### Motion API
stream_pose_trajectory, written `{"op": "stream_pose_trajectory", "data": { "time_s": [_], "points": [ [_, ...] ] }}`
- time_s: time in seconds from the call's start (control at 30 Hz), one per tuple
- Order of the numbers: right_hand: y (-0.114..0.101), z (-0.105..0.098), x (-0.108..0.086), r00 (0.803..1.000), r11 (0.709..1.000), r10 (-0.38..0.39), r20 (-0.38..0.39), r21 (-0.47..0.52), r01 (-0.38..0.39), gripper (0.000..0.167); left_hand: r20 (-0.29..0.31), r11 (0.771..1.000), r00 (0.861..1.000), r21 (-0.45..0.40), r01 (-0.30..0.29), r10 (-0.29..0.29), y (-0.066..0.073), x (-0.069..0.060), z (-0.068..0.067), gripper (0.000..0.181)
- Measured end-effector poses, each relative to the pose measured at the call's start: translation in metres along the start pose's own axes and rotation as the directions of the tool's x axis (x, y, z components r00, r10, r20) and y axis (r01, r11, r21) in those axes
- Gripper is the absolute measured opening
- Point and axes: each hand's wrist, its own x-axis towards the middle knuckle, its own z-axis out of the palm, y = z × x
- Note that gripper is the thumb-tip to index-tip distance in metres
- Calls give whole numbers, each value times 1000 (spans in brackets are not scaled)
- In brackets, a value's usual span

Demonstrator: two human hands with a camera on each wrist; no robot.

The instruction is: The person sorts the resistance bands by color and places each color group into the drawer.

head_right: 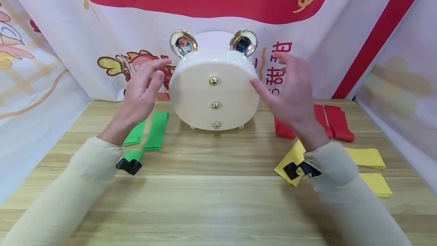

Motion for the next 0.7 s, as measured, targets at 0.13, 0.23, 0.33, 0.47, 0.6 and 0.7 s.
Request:
{"op": "stream_pose_trajectory", "data": {
  "time_s": [0.13, 0.23, 0.33, 0.47, 0.6, 0.7],
  "points": [
    [-22, 11, -2, 996, 997, -3, -91, 75, 10, 72, -134, 990, 991, -142, -12, -7, 8, 7, 13, 38],
    [-35, 21, -2, 995, 990, 15, -100, 139, -1, 68, -189, 965, 979, -260, 23, -75, 13, 11, 22, 36],
    [-45, 31, -2, 994, 978, 27, -107, 211, -4, 62, -206, 930, 967, -360, 68, -150, 15, 15, 31, 35],
    [-57, 48, -5, 986, 957, 39, -161, 290, 10, 52, -224, 916, 955, -390, 97, -196, 14, 17, 40, 32],
    [-66, 62, -8, 983, 939, 45, -179, 344, 19, 47, -251, 928, 948, -362, 94, -194, 11, 16, 46, 30],
    [-72, 71, -10, 988, 931, 47, -149, 366, 11, 47, -266, 936, 947, -343, 81, -179, 9, 15, 50, 30]
  ]
}}
